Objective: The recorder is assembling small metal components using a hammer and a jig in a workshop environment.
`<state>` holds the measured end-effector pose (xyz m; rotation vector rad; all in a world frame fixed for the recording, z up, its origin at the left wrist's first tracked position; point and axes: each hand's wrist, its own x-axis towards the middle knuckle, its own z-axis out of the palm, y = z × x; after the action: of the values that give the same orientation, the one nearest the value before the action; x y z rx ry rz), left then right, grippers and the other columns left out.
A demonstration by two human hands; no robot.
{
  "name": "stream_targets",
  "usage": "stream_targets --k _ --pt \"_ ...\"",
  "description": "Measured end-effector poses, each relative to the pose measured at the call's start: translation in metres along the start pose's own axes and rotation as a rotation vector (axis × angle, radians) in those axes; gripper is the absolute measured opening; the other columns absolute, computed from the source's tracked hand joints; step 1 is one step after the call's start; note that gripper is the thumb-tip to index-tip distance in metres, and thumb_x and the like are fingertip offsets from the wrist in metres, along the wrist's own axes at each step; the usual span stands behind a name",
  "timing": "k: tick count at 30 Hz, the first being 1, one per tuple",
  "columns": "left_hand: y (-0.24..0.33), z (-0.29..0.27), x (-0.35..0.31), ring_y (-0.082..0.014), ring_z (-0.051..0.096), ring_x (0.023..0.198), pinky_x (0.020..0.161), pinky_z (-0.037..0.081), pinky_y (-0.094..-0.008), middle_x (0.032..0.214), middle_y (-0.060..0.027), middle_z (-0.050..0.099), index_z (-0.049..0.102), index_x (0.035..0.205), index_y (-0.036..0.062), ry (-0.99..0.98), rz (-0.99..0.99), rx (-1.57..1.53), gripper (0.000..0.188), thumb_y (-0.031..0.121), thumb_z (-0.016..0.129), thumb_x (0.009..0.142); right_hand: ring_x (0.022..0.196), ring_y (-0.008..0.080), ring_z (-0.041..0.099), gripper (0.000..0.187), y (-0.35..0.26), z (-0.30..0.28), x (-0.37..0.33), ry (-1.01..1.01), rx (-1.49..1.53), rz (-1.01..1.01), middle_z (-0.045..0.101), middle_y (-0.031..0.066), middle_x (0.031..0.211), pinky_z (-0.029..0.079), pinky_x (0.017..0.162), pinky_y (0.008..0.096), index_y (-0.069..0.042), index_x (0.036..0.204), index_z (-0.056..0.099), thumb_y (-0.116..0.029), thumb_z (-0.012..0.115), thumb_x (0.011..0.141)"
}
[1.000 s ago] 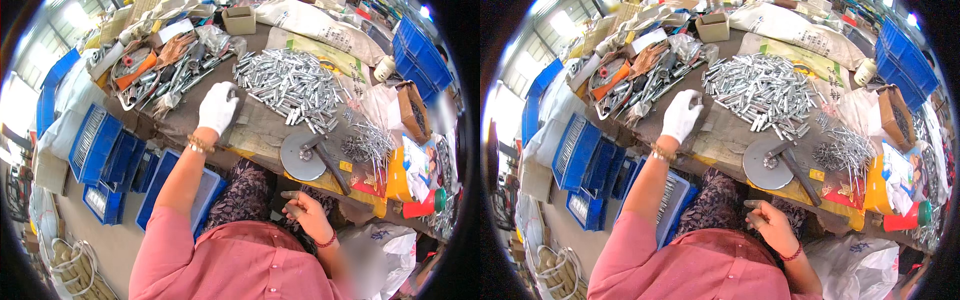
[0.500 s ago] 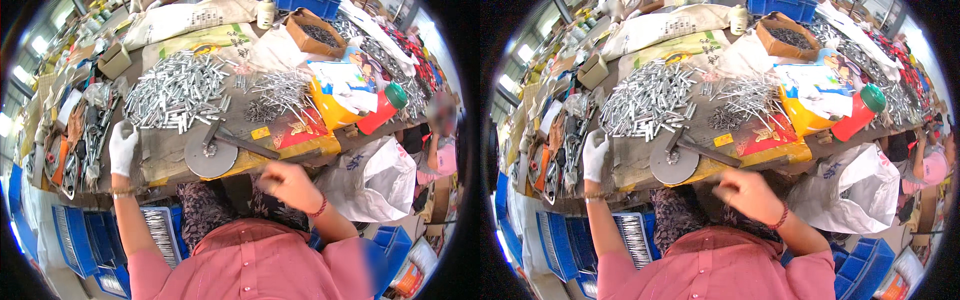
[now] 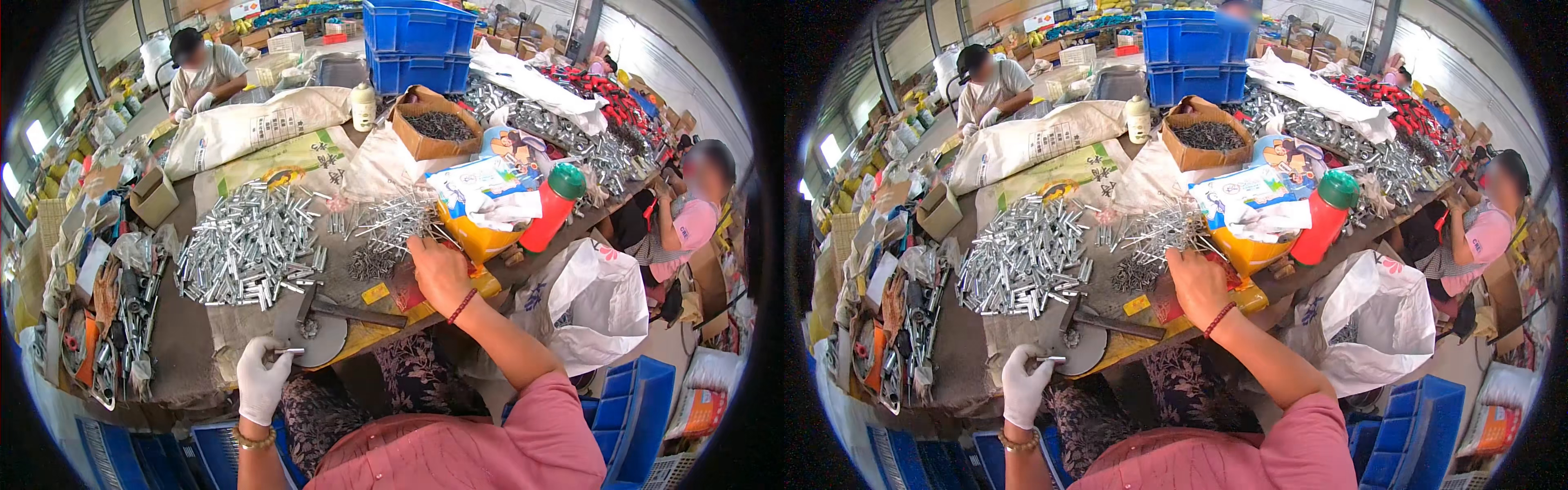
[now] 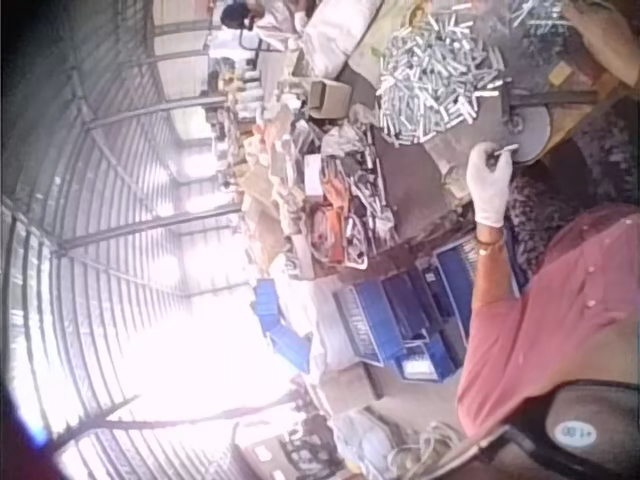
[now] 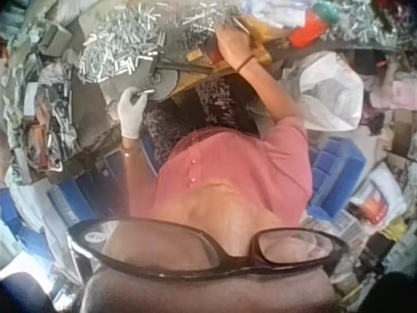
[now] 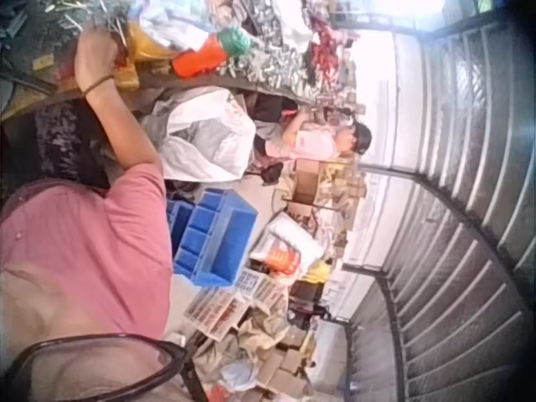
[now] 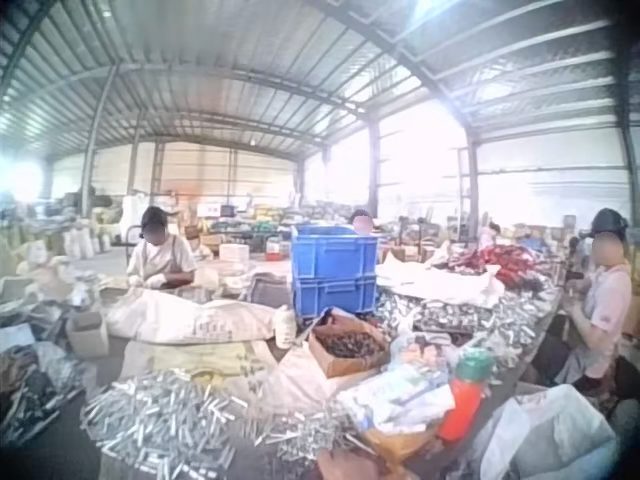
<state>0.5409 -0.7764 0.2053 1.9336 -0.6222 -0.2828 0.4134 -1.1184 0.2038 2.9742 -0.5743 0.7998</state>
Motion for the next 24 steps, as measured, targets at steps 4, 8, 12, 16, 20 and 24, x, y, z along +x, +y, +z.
stream_targets --k 4,8,12,16,20,24 --pt "0.016 -0.001 -0.001 -0.0249 0.069 0.086 0.077 0.054 -0.0327 0.094 -0.0134 0.068 0.070 0.097 -0.0009 0.014 0.096 0.199 0.016 0.000 0.077 0.083 0.084 0.0354 0.071 0.026 -0.020 -0.030 0.000 -0.023 0.275 0.041 0.067 0.0159 0.094 0.057 0.069 0.0443 -0.004 0.108 0.058 -0.002 0.067 0.084" --pt "0.023 0.005 -0.003 -0.0316 0.068 0.089 0.078 0.054 -0.0373 0.094 -0.0146 0.068 0.073 0.095 0.0002 0.028 0.281 0.281 0.016 0.005 0.081 0.082 0.088 0.0292 0.072 0.032 -0.069 -0.031 -0.003 -0.111 1.072 0.087 0.068 0.0130 0.098 0.058 0.076 0.0399 -0.003 0.116 0.063 -0.001 0.072 0.086" --pt "0.024 0.013 -0.004 -0.0314 0.066 0.086 0.078 0.053 -0.0389 0.092 -0.0148 0.067 0.074 0.092 -0.0011 0.050 0.256 0.349 0.013 0.004 0.081 0.082 0.092 0.0306 0.071 0.022 -0.111 -0.013 -0.012 -0.230 1.285 -0.003 0.067 0.0128 0.099 0.056 0.079 0.0393 -0.002 0.107 0.067 -0.002 0.074 0.086" --pt "0.025 0.012 -0.005 -0.0316 0.065 0.087 0.079 0.052 -0.0389 0.091 -0.0149 0.066 0.075 0.089 -0.0004 0.057 0.273 0.384 0.011 0.004 0.081 0.080 0.090 0.0340 0.068 0.021 -0.117 -0.005 -0.020 -0.213 1.040 -0.126 0.065 0.0131 0.098 0.054 0.076 0.0387 -0.003 0.103 0.068 -0.003 0.075 0.083" --pt "0.022 0.010 -0.007 -0.0310 0.065 0.087 0.079 0.052 -0.0393 0.091 -0.0143 0.065 0.075 0.090 0.0006 0.052 0.306 0.406 0.012 0.004 0.081 0.079 0.091 0.0332 0.069 0.019 -0.111 -0.012 -0.020 -0.241 0.871 -0.237 0.064 0.0119 0.095 0.054 0.074 0.0425 -0.005 0.102 0.068 -0.006 0.073 0.084" --pt "0.020 0.008 -0.008 -0.0313 0.065 0.088 0.080 0.052 -0.0395 0.090 -0.0138 0.065 0.075 0.089 0.0012 0.042 0.297 0.420 0.012 0.004 0.081 0.079 0.086 0.0317 0.068 0.009 -0.118 -0.011 -0.023 -0.211 0.724 -0.342 0.060 0.0097 0.090 0.054 0.072 0.0438 -0.006 0.090 0.065 -0.009 0.071 0.083"
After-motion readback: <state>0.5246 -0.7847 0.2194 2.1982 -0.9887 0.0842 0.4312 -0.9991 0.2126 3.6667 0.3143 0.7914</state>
